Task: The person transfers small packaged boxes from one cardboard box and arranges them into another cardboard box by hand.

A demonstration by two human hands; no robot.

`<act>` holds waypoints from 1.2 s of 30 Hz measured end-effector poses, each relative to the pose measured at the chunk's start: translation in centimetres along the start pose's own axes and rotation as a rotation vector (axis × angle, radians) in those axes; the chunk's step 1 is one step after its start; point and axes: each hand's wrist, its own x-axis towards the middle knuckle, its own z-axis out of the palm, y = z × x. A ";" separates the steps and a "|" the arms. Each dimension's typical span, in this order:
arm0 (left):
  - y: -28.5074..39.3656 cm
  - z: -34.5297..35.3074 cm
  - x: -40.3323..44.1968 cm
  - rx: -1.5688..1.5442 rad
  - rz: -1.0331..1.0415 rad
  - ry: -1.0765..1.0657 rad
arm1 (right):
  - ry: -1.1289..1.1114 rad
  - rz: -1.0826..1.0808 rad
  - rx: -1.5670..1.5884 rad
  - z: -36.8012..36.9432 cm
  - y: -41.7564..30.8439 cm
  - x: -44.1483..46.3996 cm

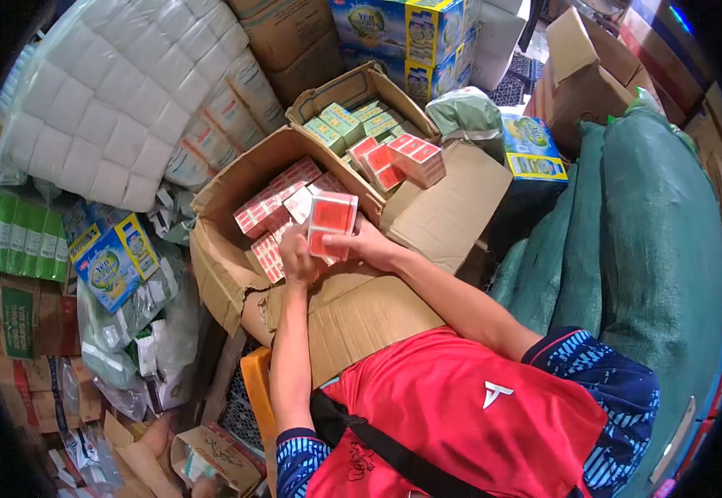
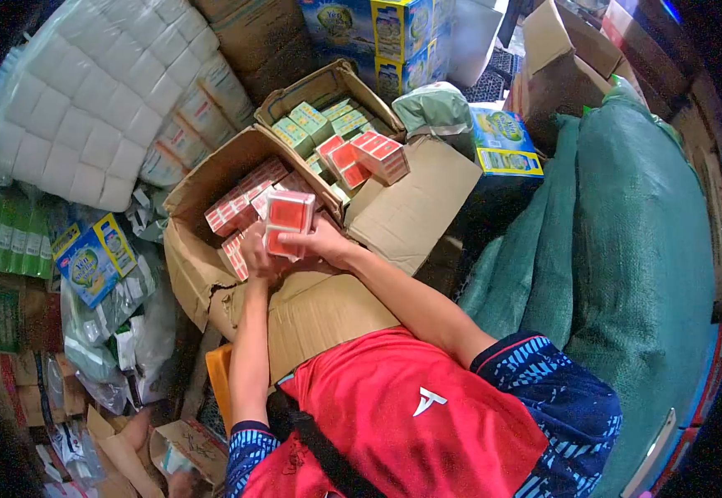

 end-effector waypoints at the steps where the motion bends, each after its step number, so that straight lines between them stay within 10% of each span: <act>1: -4.0 1.0 -1.1 -0.059 -0.184 0.123 | 0.092 -0.002 0.032 0.6 -0.8 -0.5; 5: -5.7 -1.0 -1.2 0.388 -0.488 0.166 | 0.117 -0.038 0.283 1.9 -4.7 -1.7; 12: 0.9 -1.6 0.3 0.419 -0.962 -0.573 | 0.005 -0.419 0.593 0.1 -8.9 -3.3; 16: -2.5 -0.5 -1.5 0.698 -0.675 -0.570 | 0.306 -0.421 0.471 -1.0 -5.5 -1.9; 21: 0.4 -0.3 -1.3 0.713 -0.552 -0.164 | 0.095 -0.257 -0.053 0.8 -4.0 -1.4; 24: -2.5 -1.8 -0.8 0.286 -0.308 0.228 | 0.087 0.068 -0.124 1.5 -2.6 -1.7; 28: -0.2 -1.0 -0.5 -0.994 -0.681 0.537 | 0.106 0.149 -0.439 1.5 -1.2 -1.6; 32: -3.8 -0.2 -0.8 -0.318 -0.363 -0.155 | 0.087 0.024 -0.245 1.7 -1.1 -1.5; 36: -1.9 0.6 -0.3 -0.451 -0.411 0.004 | 0.158 0.168 0.109 0.5 -1.7 -1.4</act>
